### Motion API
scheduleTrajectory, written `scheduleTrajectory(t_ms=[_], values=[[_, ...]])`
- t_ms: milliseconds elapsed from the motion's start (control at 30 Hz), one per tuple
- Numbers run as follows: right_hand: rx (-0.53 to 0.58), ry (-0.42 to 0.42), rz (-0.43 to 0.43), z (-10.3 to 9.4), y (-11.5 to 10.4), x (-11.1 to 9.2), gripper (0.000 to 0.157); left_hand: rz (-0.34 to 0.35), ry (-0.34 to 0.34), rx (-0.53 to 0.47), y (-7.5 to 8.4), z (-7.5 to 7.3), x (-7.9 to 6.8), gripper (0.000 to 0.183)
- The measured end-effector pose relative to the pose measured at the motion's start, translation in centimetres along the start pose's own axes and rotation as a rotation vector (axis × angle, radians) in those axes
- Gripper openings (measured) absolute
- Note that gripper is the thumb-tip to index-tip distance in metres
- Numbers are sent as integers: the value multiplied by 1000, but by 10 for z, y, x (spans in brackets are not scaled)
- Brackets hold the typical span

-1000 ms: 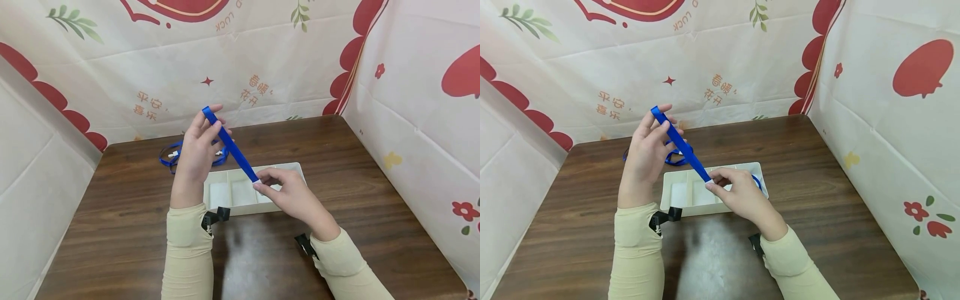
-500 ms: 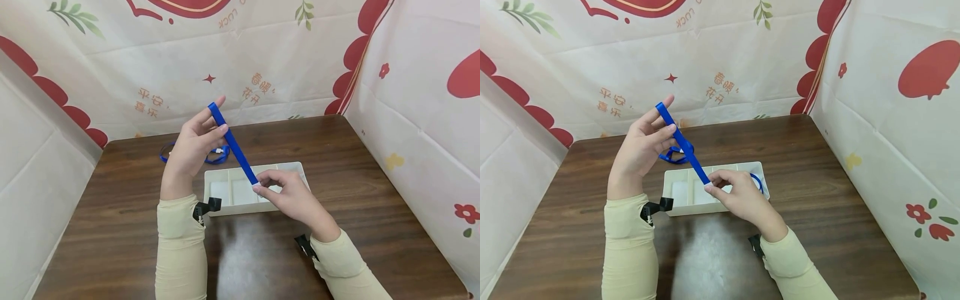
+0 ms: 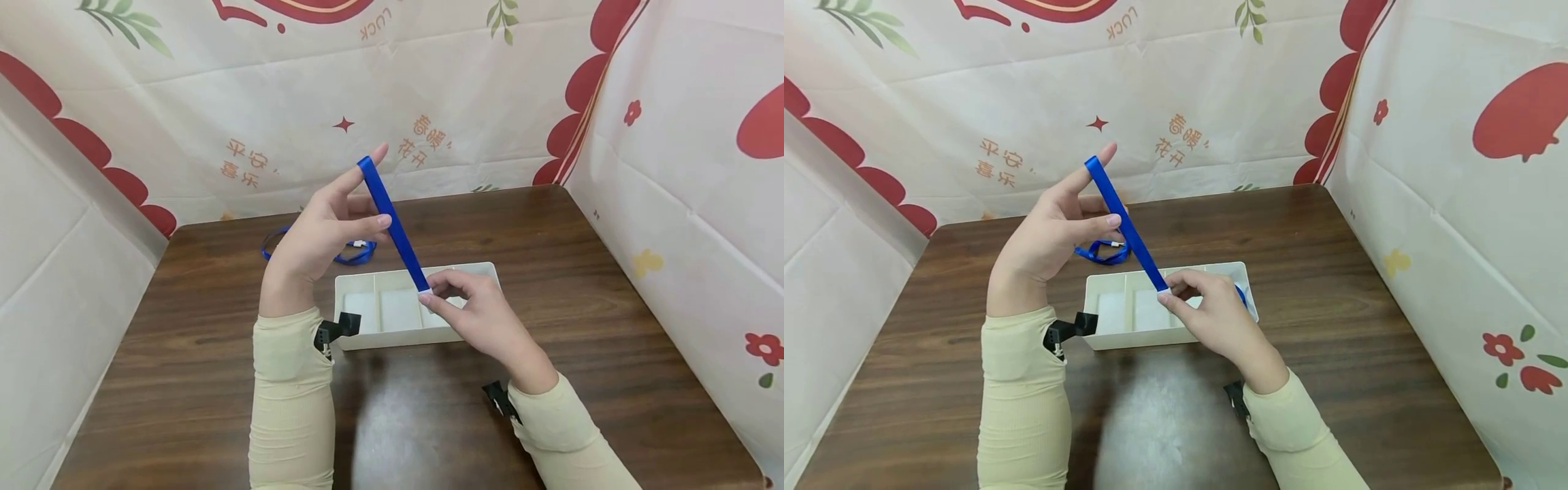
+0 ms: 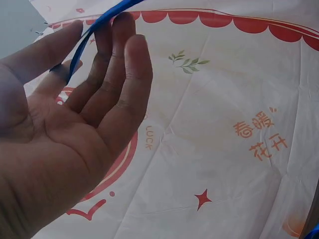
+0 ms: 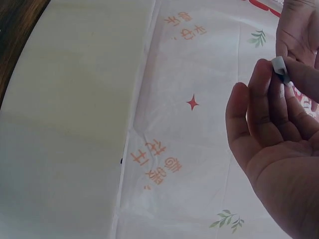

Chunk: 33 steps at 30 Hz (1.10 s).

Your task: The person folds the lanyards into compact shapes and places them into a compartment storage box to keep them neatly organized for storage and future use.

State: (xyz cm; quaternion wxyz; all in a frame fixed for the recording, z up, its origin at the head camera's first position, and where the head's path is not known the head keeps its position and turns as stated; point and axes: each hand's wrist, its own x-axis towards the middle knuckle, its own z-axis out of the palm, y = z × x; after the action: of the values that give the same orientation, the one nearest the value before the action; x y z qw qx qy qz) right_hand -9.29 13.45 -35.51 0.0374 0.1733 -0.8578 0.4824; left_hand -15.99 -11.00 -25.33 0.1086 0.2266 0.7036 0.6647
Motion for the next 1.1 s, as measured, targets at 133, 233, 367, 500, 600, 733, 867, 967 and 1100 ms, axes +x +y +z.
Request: scheduleTrajectory(t_ms=[133,233,367,500,600,733,867,967,1100], values=[[-17,31,12,-2,1,0,14,-17,-43,12,1,0,0,81],[-34,65,5,-4,2,0,16,19,-110,3,1,1,-2,82],[-20,98,-2,-9,3,5,15,99,-233,-54,1,2,-4,84],[-2,104,7,-14,2,8,12,131,-340,-52,0,6,-5,89],[1,104,24,-17,1,8,13,118,-356,-26,1,9,-5,94],[-7,120,34,-21,3,9,14,78,-304,-44,2,10,-4,97],[-26,152,42,-25,6,10,15,46,-250,-57,3,9,-4,99],[-25,159,58,-27,7,10,15,30,-220,-65,2,7,-4,99],[-21,147,78,-29,7,10,17,18,-153,-62,2,2,-1,98]])
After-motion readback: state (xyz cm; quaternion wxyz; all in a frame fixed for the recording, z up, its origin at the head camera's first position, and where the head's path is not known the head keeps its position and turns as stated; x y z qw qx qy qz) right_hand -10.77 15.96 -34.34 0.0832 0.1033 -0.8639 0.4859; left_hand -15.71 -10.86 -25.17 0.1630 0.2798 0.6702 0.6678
